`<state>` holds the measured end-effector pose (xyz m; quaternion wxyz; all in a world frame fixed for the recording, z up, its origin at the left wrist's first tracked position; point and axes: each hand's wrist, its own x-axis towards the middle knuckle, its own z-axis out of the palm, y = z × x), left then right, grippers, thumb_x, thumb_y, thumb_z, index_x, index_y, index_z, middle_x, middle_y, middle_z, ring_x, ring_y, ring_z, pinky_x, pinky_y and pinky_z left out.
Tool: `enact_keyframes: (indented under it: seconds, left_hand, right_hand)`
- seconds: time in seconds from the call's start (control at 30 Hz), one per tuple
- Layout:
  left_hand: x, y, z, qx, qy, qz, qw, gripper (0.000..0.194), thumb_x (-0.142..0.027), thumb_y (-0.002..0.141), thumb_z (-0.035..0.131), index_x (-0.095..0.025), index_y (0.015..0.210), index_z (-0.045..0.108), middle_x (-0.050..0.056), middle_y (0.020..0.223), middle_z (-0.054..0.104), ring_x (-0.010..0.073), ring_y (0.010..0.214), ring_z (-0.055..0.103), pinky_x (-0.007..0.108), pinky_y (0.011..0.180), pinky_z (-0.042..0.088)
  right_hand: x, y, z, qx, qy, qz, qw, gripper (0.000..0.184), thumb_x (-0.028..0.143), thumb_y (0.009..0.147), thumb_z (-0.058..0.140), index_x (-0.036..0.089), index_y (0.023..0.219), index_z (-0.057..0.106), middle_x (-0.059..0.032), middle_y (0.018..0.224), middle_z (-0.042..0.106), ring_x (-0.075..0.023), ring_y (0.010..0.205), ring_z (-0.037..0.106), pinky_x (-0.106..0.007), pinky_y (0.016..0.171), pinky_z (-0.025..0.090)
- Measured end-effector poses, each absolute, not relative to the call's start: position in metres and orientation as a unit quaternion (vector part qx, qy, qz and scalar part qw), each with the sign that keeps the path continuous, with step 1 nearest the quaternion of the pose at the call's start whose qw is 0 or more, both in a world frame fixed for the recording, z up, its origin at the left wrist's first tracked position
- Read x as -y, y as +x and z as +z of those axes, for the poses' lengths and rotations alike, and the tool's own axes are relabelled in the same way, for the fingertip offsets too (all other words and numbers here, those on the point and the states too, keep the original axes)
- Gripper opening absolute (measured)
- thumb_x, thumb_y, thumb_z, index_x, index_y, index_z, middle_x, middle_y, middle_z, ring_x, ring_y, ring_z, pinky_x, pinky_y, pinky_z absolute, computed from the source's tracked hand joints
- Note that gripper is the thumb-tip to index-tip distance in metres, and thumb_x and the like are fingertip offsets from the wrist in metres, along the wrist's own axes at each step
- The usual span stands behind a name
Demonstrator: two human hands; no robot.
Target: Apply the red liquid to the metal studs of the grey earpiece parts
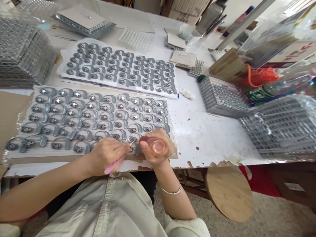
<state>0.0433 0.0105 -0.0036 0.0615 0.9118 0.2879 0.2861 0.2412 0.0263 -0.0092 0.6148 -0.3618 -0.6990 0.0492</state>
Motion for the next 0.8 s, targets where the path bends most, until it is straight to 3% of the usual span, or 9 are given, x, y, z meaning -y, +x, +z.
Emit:
enact_keyframes:
  seconds: [0.27, 0.8]
  left_hand:
    - [-0.0142, 0.0402, 0.0011, -0.315, 0.891, 0.289, 0.153, 0.017, -0.011, 0.081, 0.048, -0.017, 0.079, 0.063, 0.002, 0.065, 0.067, 0.0134, 0.057, 0.063, 0.022, 0.052, 0.043]
    - [-0.0202, 0.0353, 0.0023, -0.323, 0.849, 0.342, 0.241, 0.017, -0.014, 0.083, 0.052, -0.017, 0.087, 0.069, 0.003, 0.087, 0.076, 0.0177, 0.075, 0.073, 0.026, 0.068, 0.055]
  right_hand:
    - [-0.0246, 0.2421, -0.0081, 0.705, -0.363, 0.043, 0.608, 0.018, 0.028, 0.08, 0.072, 0.017, 0.089, 0.06, -0.0032, 0.073, 0.064, -0.0188, 0.06, 0.058, -0.034, 0.054, 0.048]
    - [-0.0235, 0.2431, -0.0074, 0.718, -0.37, 0.039, 0.589, 0.019, 0.034, 0.082, 0.069, 0.02, 0.088, 0.058, -0.001, 0.071, 0.063, -0.0173, 0.056, 0.056, -0.032, 0.05, 0.047]
